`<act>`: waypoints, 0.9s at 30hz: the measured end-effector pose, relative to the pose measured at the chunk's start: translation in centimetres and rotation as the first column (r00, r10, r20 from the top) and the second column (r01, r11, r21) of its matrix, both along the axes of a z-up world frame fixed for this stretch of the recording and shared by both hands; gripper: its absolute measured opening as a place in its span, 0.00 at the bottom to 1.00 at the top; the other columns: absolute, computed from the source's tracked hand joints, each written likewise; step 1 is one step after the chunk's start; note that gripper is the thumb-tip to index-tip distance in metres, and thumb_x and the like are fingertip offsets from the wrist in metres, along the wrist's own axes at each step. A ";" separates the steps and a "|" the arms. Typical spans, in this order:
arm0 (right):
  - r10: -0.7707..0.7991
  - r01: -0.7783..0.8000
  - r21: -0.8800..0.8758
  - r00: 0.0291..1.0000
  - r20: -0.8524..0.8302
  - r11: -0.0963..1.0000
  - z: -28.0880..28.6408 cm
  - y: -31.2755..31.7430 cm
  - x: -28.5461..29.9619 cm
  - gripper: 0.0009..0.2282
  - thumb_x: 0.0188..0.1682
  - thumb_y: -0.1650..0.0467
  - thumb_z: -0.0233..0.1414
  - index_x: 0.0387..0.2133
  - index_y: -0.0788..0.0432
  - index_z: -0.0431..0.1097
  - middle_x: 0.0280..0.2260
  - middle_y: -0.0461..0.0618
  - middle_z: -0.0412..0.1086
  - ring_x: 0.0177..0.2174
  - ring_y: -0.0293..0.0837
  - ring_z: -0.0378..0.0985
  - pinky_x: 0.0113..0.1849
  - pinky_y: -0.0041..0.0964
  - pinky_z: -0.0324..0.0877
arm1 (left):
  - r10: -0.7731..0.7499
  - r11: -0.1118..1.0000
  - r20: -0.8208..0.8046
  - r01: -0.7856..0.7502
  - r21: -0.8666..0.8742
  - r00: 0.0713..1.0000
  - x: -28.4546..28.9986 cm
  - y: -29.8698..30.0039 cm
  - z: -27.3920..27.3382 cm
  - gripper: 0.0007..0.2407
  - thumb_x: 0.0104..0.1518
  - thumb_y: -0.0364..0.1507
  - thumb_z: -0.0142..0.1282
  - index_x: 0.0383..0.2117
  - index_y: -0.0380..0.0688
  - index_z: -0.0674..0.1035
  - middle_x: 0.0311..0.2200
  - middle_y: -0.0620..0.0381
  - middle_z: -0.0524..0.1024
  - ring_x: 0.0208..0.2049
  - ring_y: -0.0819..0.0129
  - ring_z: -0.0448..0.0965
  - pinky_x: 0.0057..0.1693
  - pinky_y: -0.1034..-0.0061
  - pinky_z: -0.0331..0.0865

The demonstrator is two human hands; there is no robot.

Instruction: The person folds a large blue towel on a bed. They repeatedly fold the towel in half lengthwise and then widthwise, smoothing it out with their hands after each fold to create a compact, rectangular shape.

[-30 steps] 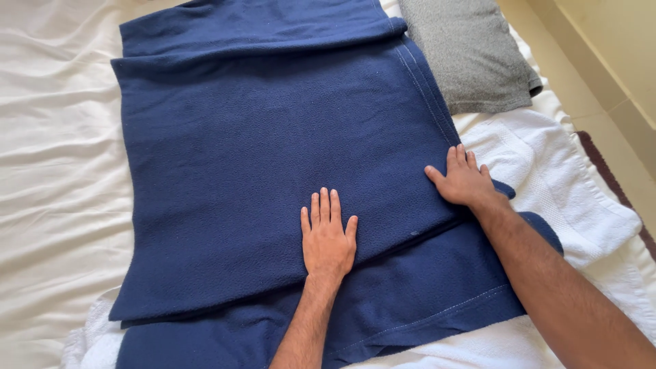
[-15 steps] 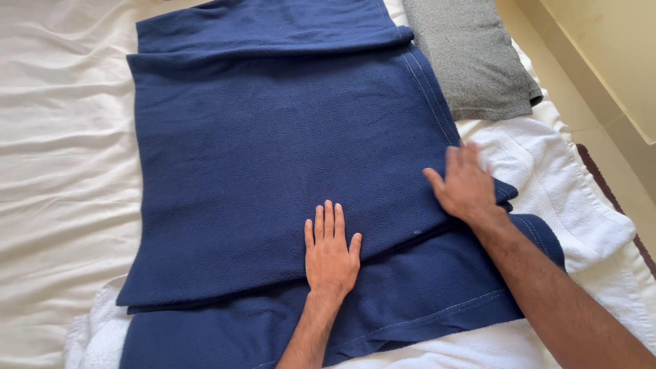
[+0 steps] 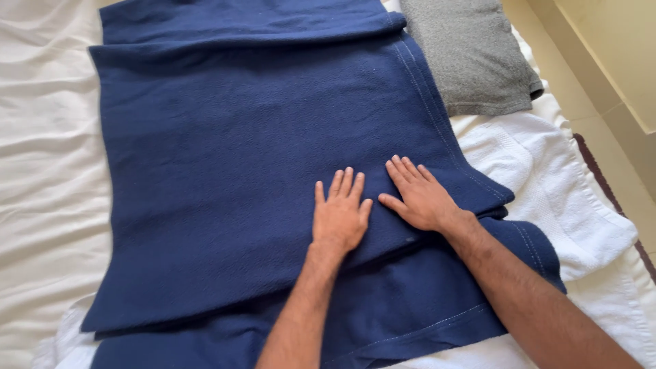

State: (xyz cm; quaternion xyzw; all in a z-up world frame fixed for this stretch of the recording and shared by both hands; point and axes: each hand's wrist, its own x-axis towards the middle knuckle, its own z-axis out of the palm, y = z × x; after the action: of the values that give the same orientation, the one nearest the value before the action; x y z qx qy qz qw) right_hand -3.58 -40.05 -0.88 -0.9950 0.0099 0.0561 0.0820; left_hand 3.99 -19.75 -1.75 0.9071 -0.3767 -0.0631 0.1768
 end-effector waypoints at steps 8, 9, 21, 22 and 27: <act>-0.372 0.375 -0.006 0.916 -0.149 0.927 -0.1 -1.7 1.7 0.37 0.54 0.48 0.37 0.69 0.62 0.45 0.71 0.59 0.41 0.70 0.53 0.40 0.64 0.58 0.41 | 0.073 0.996 -0.041 -0.071 0.049 0.996 3.6 5.2 -0.8 0.28 0.66 0.47 0.36 0.71 0.51 0.56 0.73 0.53 0.48 0.73 0.59 0.44 0.72 0.55 0.38; -0.403 0.405 -0.014 0.903 -0.148 0.914 -0.4 -2.0 1.7 0.38 0.54 0.48 0.37 0.69 0.63 0.44 0.71 0.59 0.41 0.70 0.53 0.39 0.64 0.59 0.41 | 0.105 0.993 -0.042 -0.102 0.057 0.994 3.8 5.8 -0.9 0.28 0.65 0.48 0.35 0.71 0.52 0.56 0.73 0.54 0.47 0.74 0.59 0.42 0.72 0.55 0.38; 0.126 -0.134 0.097 0.989 0.082 0.986 0.6 1.6 3.4 0.27 0.56 0.61 0.43 0.68 0.61 0.52 0.70 0.60 0.48 0.69 0.55 0.45 0.65 0.54 0.42 | 0.007 0.998 0.034 -0.005 -0.061 0.999 2.5 0.2 -2.0 0.25 0.67 0.42 0.39 0.69 0.47 0.61 0.73 0.50 0.52 0.75 0.55 0.45 0.73 0.46 0.38; 0.128 -0.136 0.100 0.988 0.081 0.986 0.3 1.3 3.7 0.27 0.56 0.61 0.43 0.68 0.61 0.52 0.70 0.60 0.48 0.69 0.55 0.45 0.65 0.54 0.42 | 0.008 0.998 0.033 -0.006 -0.058 0.999 3.0 0.2 -1.8 0.25 0.67 0.42 0.39 0.69 0.47 0.61 0.73 0.50 0.52 0.75 0.55 0.45 0.73 0.46 0.38; -0.026 0.025 0.140 1.000 0.008 0.990 -0.7 -1.4 5.1 0.31 0.56 0.57 0.42 0.69 0.61 0.48 0.70 0.61 0.44 0.69 0.57 0.43 0.64 0.55 0.41 | -0.044 0.999 -0.023 0.044 0.005 0.999 5.8 2.1 -0.5 0.26 0.66 0.43 0.39 0.70 0.50 0.59 0.72 0.51 0.51 0.73 0.56 0.45 0.72 0.49 0.38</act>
State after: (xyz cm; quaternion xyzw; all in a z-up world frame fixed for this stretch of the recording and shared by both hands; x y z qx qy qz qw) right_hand 1.50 -41.48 -1.55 -0.9868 0.0183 0.0506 0.1525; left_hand 9.83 -17.63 -2.25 0.8983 -0.3944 -0.0785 0.1771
